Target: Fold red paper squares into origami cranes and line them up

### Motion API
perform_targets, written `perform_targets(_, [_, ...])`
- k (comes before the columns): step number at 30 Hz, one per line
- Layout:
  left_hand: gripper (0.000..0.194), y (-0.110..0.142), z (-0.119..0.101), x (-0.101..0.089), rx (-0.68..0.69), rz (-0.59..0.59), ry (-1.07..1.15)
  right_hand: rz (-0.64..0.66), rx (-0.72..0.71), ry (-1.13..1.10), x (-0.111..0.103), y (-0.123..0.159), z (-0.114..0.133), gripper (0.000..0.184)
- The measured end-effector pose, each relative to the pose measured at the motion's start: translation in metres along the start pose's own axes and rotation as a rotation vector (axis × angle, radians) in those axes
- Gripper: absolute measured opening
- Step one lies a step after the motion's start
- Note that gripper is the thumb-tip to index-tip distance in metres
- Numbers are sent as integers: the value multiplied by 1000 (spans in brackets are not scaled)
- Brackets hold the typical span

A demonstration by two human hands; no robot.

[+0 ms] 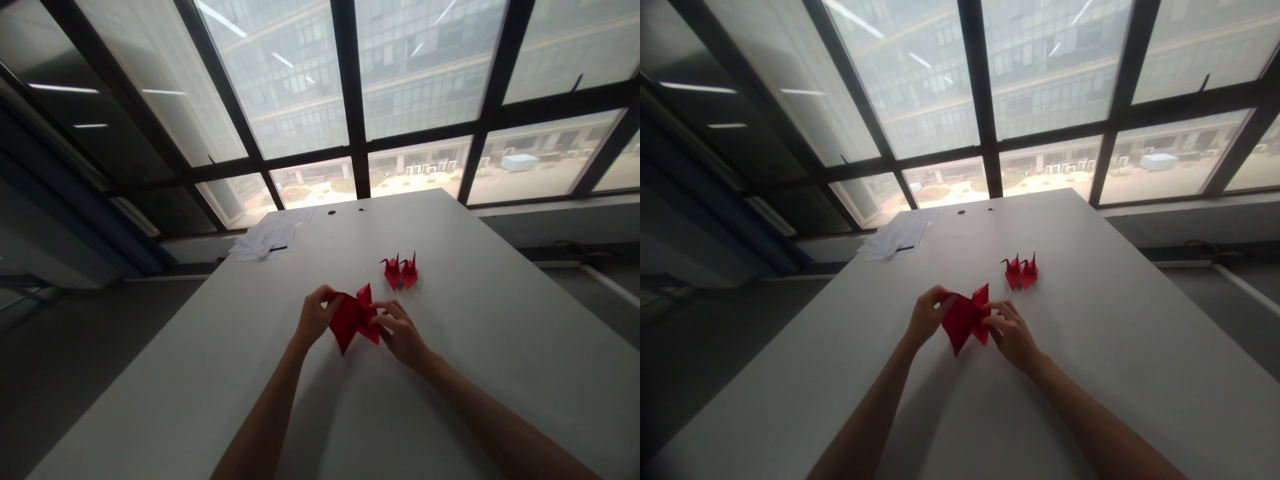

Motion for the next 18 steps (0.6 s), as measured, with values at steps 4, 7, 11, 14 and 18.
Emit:
perform_targets(4, [26, -1, 19, -8, -75, -116, 48, -55, 21, -45, -6, 1, -1, 18])
perform_targets(7, [26, -2, 22, -5, -77, -82, 79, -74, 108, -196, -6, 2, -13, 18])
perform_targets(11, [17, -1, 11, -3, -10, -47, 66, -173, 395, -550, -4, 7, -48, 28])
perform_targets(14, [10, 5, 0, 9, 55, 57, 59, -246, 640, -761, 5, 14, -66, 50])
perform_targets(18, [9, 20, -24, 32, 228, 237, 51, -206, 818, -866, 22, 19, -66, 65])
Point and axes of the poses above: each hand's wrist, its own y-axis away from the middle knuckle, its own x-axis out of the palm, z = x × y, the point moved 10 cm from there along -y, towards the middle knuckle, and after that the axes turned 1 degree about -y, right-handed, at the moved point
